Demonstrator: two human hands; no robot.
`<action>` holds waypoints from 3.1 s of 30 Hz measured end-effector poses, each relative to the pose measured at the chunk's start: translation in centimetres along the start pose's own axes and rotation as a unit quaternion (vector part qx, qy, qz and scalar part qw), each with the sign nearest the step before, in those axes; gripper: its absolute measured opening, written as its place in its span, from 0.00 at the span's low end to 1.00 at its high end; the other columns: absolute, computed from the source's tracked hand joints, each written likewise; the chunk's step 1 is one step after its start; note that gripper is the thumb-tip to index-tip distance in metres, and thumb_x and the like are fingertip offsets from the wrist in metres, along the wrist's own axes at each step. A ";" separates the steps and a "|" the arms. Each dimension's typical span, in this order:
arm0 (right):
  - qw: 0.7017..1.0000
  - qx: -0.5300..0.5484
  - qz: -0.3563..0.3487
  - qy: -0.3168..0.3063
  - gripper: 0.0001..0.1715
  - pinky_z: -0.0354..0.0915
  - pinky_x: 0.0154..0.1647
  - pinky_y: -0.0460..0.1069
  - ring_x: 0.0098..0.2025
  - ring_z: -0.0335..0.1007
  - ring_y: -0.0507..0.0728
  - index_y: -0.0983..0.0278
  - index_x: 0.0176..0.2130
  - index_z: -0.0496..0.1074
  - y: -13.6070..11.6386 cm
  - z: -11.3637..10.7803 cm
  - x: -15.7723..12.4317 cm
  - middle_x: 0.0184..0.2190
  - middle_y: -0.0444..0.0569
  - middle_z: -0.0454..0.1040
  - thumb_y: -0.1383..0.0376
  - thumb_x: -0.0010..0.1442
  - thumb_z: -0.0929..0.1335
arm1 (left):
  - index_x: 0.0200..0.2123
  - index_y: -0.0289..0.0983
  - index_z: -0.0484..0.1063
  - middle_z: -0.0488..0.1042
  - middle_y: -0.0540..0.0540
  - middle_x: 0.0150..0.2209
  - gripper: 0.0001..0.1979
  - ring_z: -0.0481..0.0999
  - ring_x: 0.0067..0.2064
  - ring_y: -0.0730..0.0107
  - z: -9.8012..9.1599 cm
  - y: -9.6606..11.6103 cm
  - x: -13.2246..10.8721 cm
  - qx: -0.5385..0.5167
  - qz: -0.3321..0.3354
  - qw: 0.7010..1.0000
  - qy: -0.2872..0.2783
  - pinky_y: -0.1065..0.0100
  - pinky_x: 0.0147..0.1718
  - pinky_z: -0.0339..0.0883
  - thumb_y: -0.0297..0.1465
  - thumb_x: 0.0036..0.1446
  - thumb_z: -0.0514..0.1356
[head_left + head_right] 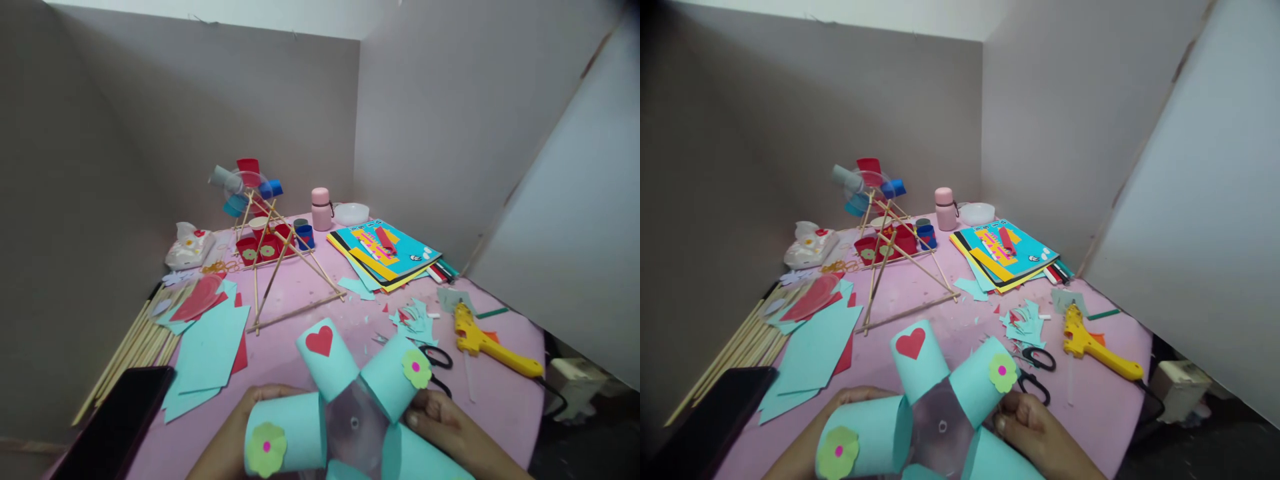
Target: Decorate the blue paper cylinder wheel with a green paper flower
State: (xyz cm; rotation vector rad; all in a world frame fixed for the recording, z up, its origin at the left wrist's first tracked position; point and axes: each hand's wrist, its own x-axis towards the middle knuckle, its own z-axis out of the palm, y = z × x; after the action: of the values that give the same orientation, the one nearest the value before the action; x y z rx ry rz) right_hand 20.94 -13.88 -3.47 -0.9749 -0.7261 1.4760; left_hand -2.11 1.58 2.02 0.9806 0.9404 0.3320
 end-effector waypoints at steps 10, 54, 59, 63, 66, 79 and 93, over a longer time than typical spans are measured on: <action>1.000 -0.025 0.006 0.006 0.15 0.64 0.33 0.46 0.30 0.71 0.53 0.65 0.36 0.76 0.3 -0.4 -0.2 0.28 0.48 0.76 0.57 0.53 0.72 | 0.37 0.36 0.78 0.81 0.44 0.38 0.16 0.77 0.37 0.63 0.4 0.8 -1.9 0.073 0.064 0.995 -0.021 0.69 0.35 0.70 0.32 0.41 0.69; 0.998 -0.013 -0.048 -0.024 0.19 0.60 0.31 0.43 0.26 0.65 0.49 0.66 0.33 0.75 0.1 0.1 0.3 0.22 0.42 0.69 0.53 0.48 0.74 | 0.63 0.39 0.46 0.78 0.45 0.37 0.28 0.75 0.44 0.57 5.4 0.5 -2.3 0.664 0.310 0.658 0.174 0.40 0.55 0.45 0.33 0.60 0.49; 0.998 -0.006 -0.052 -0.021 0.18 0.62 0.32 0.46 0.24 0.64 0.50 0.65 0.33 0.74 -0.3 0.5 0.0 0.22 0.42 0.70 0.53 0.50 0.73 | 0.62 0.39 0.45 0.78 0.45 0.37 0.28 0.76 0.43 0.58 5.3 -0.2 -2.2 0.669 0.353 0.628 0.182 0.42 0.55 0.43 0.32 0.61 0.49; 0.999 -0.012 -0.044 -0.024 0.16 0.61 0.33 0.45 0.28 0.69 0.52 0.65 0.36 0.75 -1.2 1.1 -0.2 0.28 0.46 0.75 0.56 0.52 0.72 | 0.63 0.39 0.44 0.79 0.47 0.34 0.28 0.77 0.39 0.60 5.3 -0.6 -2.0 0.685 0.381 0.590 0.193 0.44 0.53 0.44 0.30 0.60 0.50; 0.999 -0.014 -0.048 -0.022 0.15 0.63 0.36 0.47 0.29 0.70 0.53 0.65 0.36 0.75 -1.5 1.4 -0.3 0.29 0.47 0.76 0.57 0.52 0.72 | 0.63 0.38 0.42 0.79 0.47 0.34 0.29 0.78 0.37 0.60 5.2 -0.7 -1.9 0.698 0.395 0.566 0.190 0.45 0.53 0.43 0.30 0.61 0.50; 0.999 -0.008 -0.046 -0.019 0.15 0.62 0.33 0.45 0.29 0.68 0.51 0.65 0.38 0.75 -1.1 1.3 -0.3 0.28 0.46 0.75 0.57 0.53 0.71 | 0.64 0.38 0.43 0.79 0.47 0.33 0.32 0.78 0.38 0.60 5.4 -0.9 -1.9 0.704 0.389 0.561 0.193 0.42 0.54 0.44 0.23 0.57 0.48; 0.999 0.012 -0.041 -0.018 0.15 0.62 0.30 0.44 0.26 0.68 0.50 0.64 0.39 0.76 -1.4 1.5 -0.4 0.26 0.44 0.75 0.59 0.51 0.73 | 0.62 0.44 0.47 0.75 0.39 0.49 0.29 0.75 0.47 0.54 5.4 -0.8 -2.3 0.699 0.387 0.564 0.210 0.38 0.52 0.47 0.29 0.59 0.50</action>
State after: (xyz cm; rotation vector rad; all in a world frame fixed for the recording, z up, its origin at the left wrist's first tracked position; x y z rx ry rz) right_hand 20.31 -13.96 -1.50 -0.8909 -0.7637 1.4302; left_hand 0.76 -3.28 3.71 2.9690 1.0817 0.5607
